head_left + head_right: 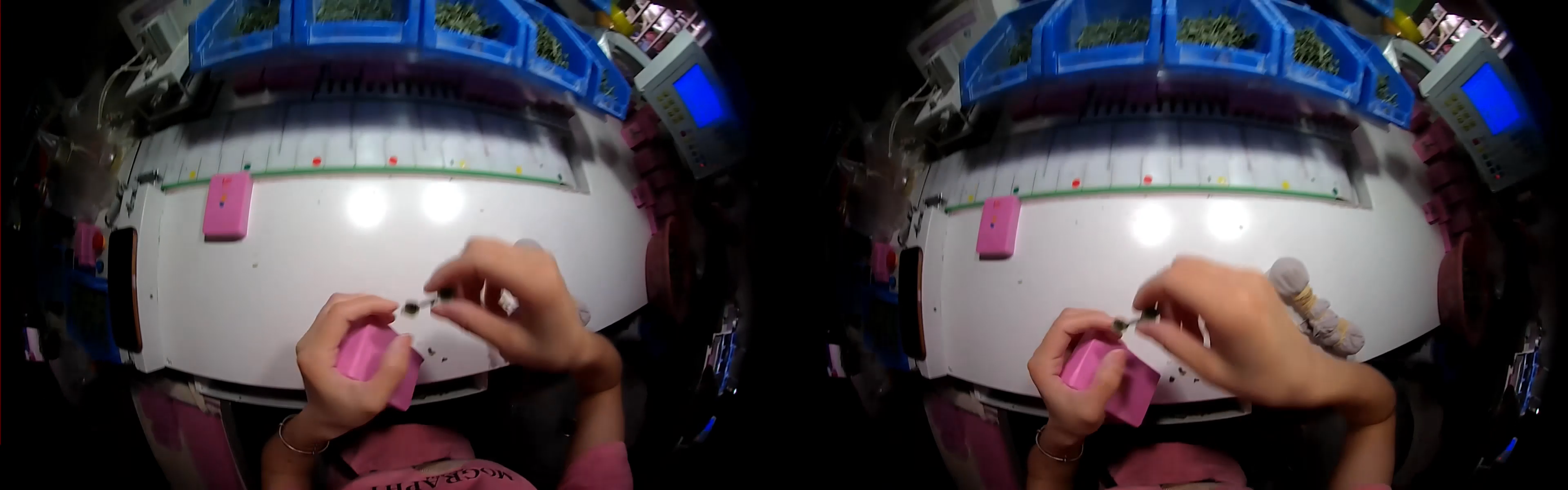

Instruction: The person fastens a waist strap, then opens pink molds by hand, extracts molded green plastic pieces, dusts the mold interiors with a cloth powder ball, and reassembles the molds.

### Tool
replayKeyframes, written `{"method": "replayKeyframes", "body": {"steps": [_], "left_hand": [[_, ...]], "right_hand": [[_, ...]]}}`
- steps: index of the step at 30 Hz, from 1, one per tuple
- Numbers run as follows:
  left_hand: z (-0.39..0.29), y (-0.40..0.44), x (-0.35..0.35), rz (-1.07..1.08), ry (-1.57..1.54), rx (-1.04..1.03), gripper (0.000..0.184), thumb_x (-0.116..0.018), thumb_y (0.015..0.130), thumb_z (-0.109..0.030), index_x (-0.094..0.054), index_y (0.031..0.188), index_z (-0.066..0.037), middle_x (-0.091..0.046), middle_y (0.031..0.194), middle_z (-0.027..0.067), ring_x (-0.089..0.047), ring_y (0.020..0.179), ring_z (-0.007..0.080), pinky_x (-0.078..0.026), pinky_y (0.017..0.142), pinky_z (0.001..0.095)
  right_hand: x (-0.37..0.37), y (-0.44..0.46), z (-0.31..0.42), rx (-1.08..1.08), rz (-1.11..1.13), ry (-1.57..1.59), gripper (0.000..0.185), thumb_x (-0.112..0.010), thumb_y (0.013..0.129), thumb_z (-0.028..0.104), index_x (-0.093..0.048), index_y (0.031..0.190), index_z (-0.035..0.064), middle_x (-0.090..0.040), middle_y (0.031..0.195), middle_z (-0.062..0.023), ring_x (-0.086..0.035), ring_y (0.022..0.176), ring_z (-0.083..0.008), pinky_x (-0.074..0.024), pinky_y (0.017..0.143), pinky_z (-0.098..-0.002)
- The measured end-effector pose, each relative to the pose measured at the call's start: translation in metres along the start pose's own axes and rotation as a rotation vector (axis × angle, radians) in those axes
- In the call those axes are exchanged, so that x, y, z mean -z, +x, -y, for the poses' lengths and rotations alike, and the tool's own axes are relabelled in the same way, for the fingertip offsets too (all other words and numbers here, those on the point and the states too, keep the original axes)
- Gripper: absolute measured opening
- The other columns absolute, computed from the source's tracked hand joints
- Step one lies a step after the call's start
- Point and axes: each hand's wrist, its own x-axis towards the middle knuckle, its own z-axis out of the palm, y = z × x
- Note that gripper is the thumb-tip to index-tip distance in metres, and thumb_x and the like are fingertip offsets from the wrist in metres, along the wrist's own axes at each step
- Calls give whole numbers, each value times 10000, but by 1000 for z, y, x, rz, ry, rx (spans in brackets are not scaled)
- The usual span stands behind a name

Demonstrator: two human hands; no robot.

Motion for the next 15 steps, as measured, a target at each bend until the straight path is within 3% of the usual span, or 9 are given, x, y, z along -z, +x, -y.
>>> {"method": "replayKeyframes", "body": {"steps": [2, 4, 6, 8, 9, 10, 12, 13, 15], "left_hand": [[2, 2, 1, 7, -75, 50, 202, -619, 754, -4, -589, 950, 32, -605, 883, 108, -584, 786, 150, -473, 726, 267], [6, 4, -1, -15, -243, 164, 187, -527, 797, -41, -563, 952, 58, -582, 848, 100, -550, 794, 139, -451, 742, 259], [13, 2, -3, -12, -300, 176, 161, -529, 844, -38, -579, 965, 54, -605, 855, 91, -567, 825, 130, -454, 754, 252], [18, 4, -7, -52, -464, 302, 173, -511, 862, -48, -579, 980, 59, -606, 844, 89, -561, 824, 122, -454, 751, 260], [24, 4, -5, -40, -479, 390, 239, -466, 904, -133, -572, 1005, 56, -600, 867, 106, -568, 817, 142, -463, 747, 271], [26, 7, -6, -42, -485, 372, 239, -466, 904, -133, -572, 1005, 56, -600, 867, 106, -568, 817, 142, -463, 747, 271], [30, 13, -8, -180, -802, 645, 306, -409, 918, -257, -557, 921, 11, -552, 833, 96, -562, 721, 219, -487, 641, 337], [40, 14, -8, -187, -956, 724, 352, -382, 925, -327, -537, 940, -10, -537, 854, 95, -562, 713, 256, -494, 639, 365], [34, 21, -9, -212, -1047, 785, 340, -382, 925, -325, -526, 958, -18, -535, 860, 96, -562, 717, 256, -499, 648, 369]], "right_hand": [[21, 29, -12, 13, -73, -133, 117, -651, 780, 71, -615, 846, -18, -604, 696, -106, -585, 579, -208, -463, 549, -316], [54, 76, -31, 252, -248, -241, 120, -637, 777, 83, -638, 816, -30, -634, 690, -113, -603, 606, -193, -480, 580, -332], [80, 109, -28, 229, -574, -81, 142, -621, 792, 109, -655, 831, -24, -641, 682, -97, -606, 616, -149, -479, 571, -304], [87, 110, -25, 197, -604, -86, 143, -610, 803, 108, -656, 846, -20, -644, 686, -88, -605, 615, -140, -476, 560, -290], [88, 110, -24, 152, -625, -87, 145, -599, 813, 107, -657, 861, -16, -647, 691, -79, -605, 613, -131, -473, 549, -276], [74, 103, -32, 278, -605, -181, 150, -575, 840, 111, -650, 864, -17, -638, 671, -84, -602, 596, -124, -460, 520, -239], [31, 64, -33, 270, -410, -119, 161, -603, 811, 38, -626, 971, 24, -654, 846, -59, -614, 678, -130, -474, 517, -257], [12, 36, -33, 228, -144, -42, 259, -616, 795, 13, -607, 1052, 44, -637, 980, -49, -618, 786, -165, -497, 553, -284], [-19, 4, -18, 401, 17, -185, 278, -663, 793, 144, -590, 1031, 20, -597, 1011, -117, -599, 879, -244, -500, 648, -313]]}}
